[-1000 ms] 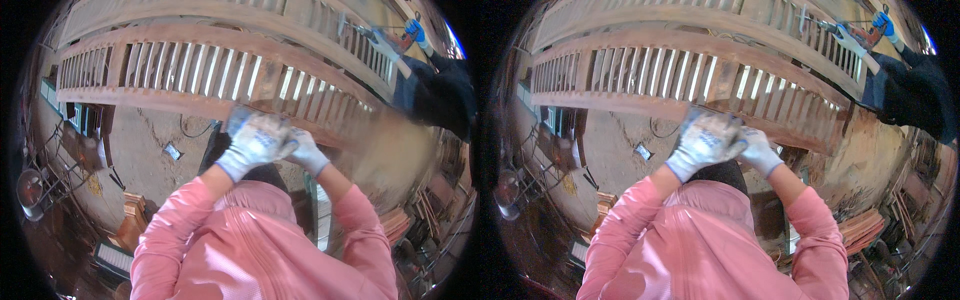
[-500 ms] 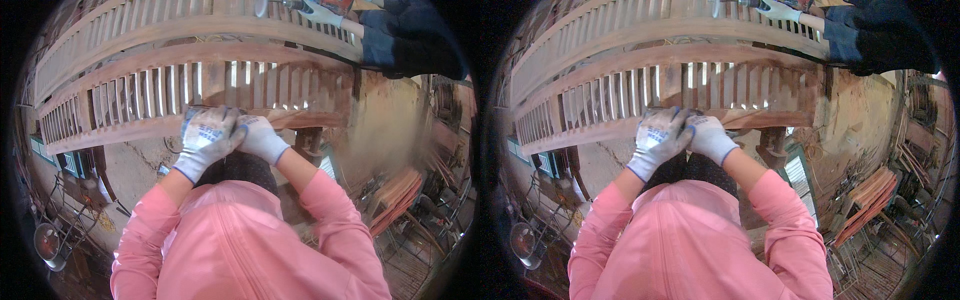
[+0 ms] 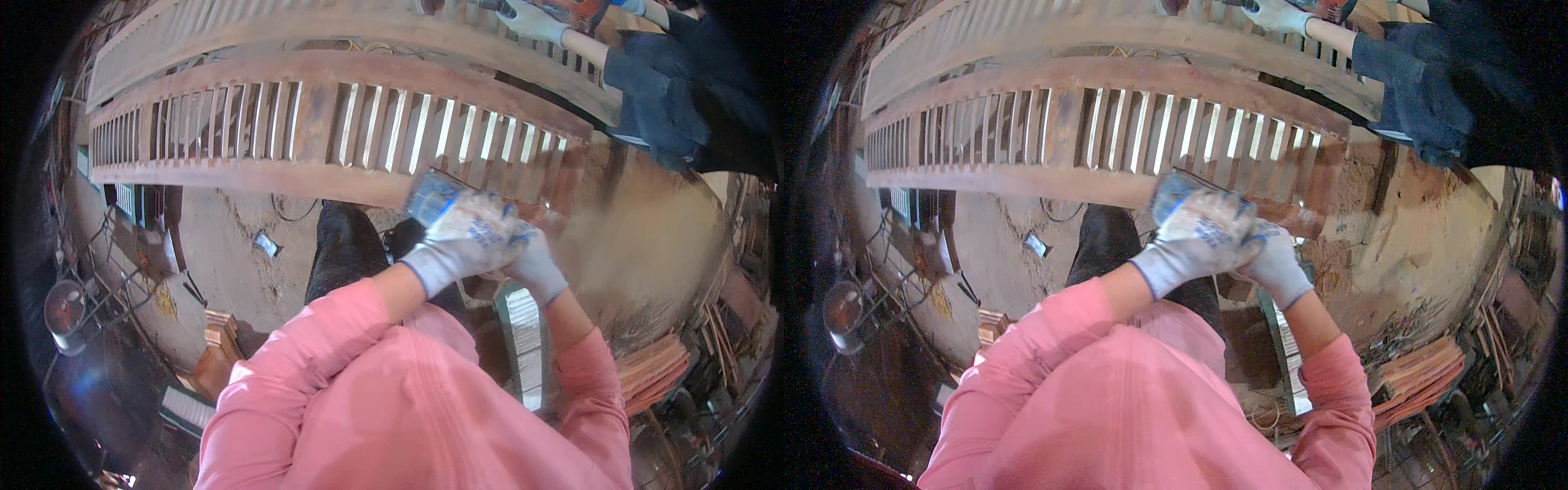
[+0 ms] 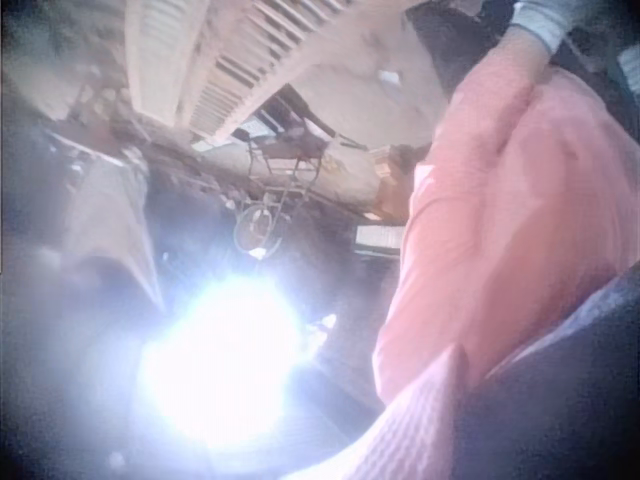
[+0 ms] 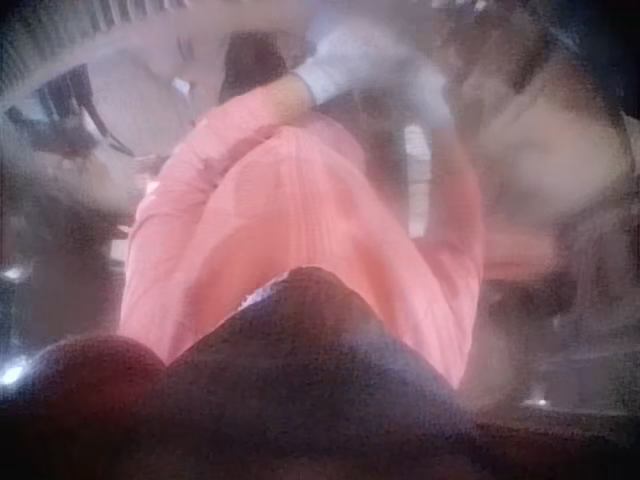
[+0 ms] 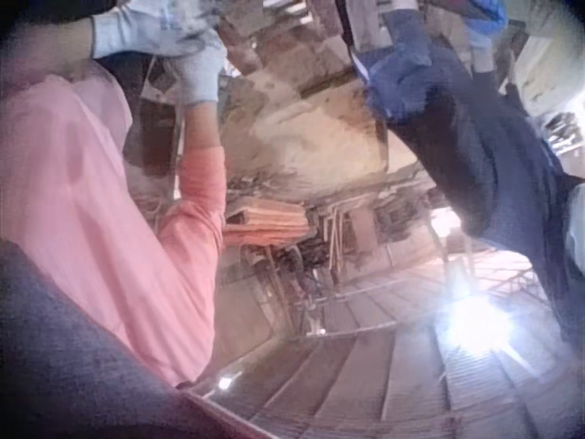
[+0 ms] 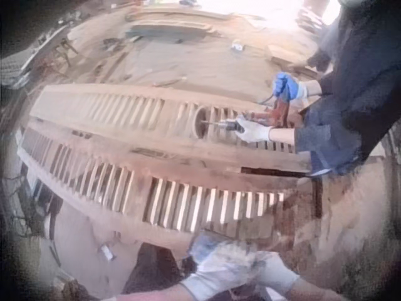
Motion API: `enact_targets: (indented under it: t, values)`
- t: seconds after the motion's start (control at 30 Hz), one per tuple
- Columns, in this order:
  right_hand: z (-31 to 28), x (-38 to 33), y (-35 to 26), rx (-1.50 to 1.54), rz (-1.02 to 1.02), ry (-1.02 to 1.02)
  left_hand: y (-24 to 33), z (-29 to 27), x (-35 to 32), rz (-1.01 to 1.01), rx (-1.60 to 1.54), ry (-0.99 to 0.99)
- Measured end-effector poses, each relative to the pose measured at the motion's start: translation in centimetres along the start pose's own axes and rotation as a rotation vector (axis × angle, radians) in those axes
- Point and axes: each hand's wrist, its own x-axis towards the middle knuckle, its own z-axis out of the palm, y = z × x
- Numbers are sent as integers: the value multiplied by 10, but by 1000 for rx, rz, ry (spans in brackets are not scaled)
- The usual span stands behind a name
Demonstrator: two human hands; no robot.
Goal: The person uses a handheld electric sander to smooth the surface of a wooden slatted panel. They move the sander along the slats and edges, then set the tool down and continue sanding by hand with a sanding block.
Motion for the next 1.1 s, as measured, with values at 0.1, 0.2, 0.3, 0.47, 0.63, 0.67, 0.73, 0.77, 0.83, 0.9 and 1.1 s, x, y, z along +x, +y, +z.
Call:
enact_targets:
  t: [0.1,0.2,0.3,0.47,0.63,0.67,0.73,0.77,0.83,0.9,1.1]
  values:
    - [-10,-18,35,-150,7,-69,33,13,23,8,-10,-114]
    - [-16,-32,52,132,-23,7,43,29,29,4,28,-69]
    - [-12,-14,43,12,-102,-26,29,17,18,-40,-28,-37]
    - [20,32,21,-109,-167,-65,-16,-22,-14,-39,0,80]
    - [2,92,-95,-158,-33,-305,-66,-59,-58,-129,106,119]
    - [5,103,-108,-153,20,-380,-74,-72,-66,-151,80,68]
    - [19,117,-136,-82,-27,-277,-90,-98,-84,-168,88,82]
    - [25,124,-150,-47,-51,-225,-101,-104,-95,-166,142,115]
    - [37,136,-176,6,-107,-182,-111,-128,-114,-204,193,101]
    - [46,147,-203,38,-135,-186,-128,-139,-137,-229,223,113]
    - [53,157,-239,70,-121,-200,-147,-142,-165,-280,313,101]
